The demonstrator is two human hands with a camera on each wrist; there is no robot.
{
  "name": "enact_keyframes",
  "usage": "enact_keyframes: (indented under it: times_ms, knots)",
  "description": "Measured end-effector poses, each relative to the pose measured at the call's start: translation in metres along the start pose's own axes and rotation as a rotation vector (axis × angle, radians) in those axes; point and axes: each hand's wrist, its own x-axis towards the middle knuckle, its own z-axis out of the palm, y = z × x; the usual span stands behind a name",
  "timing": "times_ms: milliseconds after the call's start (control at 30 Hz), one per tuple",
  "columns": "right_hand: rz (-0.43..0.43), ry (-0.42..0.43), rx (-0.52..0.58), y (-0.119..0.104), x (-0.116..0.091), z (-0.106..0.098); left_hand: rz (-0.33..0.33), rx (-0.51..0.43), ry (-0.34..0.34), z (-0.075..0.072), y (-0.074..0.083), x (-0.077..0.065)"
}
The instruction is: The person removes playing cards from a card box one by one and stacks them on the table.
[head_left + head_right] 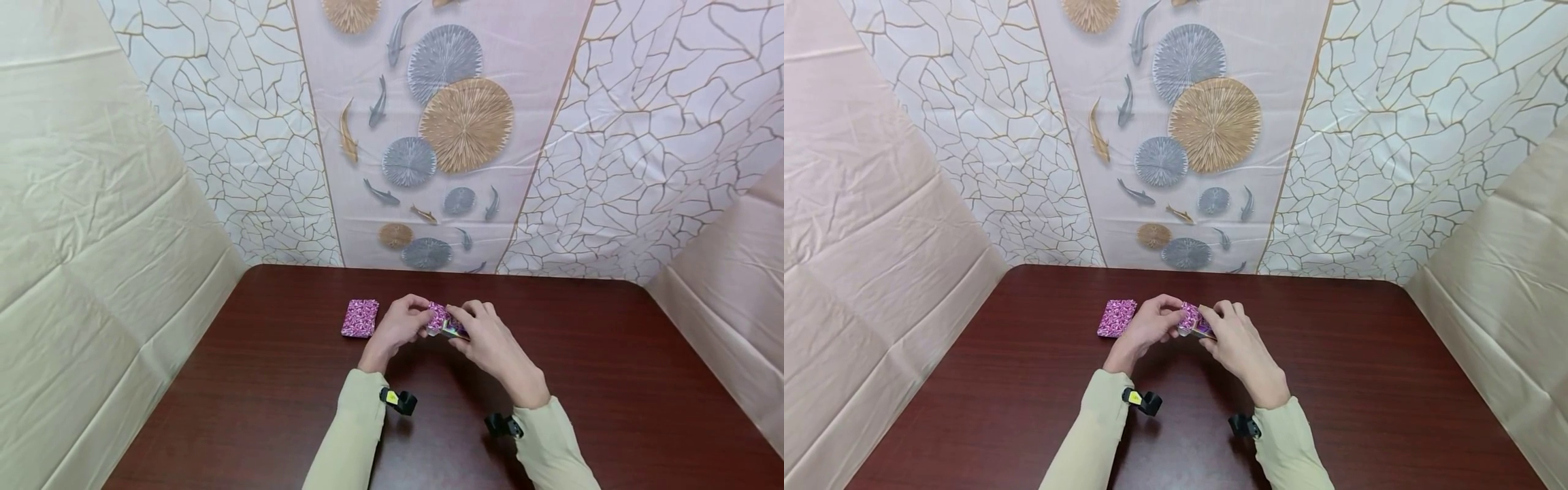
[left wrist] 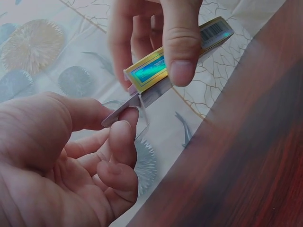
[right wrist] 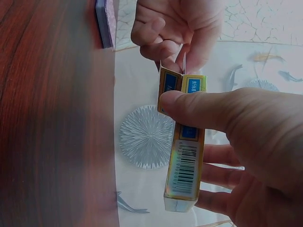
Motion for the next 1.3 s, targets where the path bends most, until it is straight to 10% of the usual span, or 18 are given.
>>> enact_keyframes:
  times_ms: [1300]
  knots:
    - [-0.021,0.012,-0.010,0.000,0.000,0.001,-0.062,0.053,0.055,-0.028,0.002,-0.002]
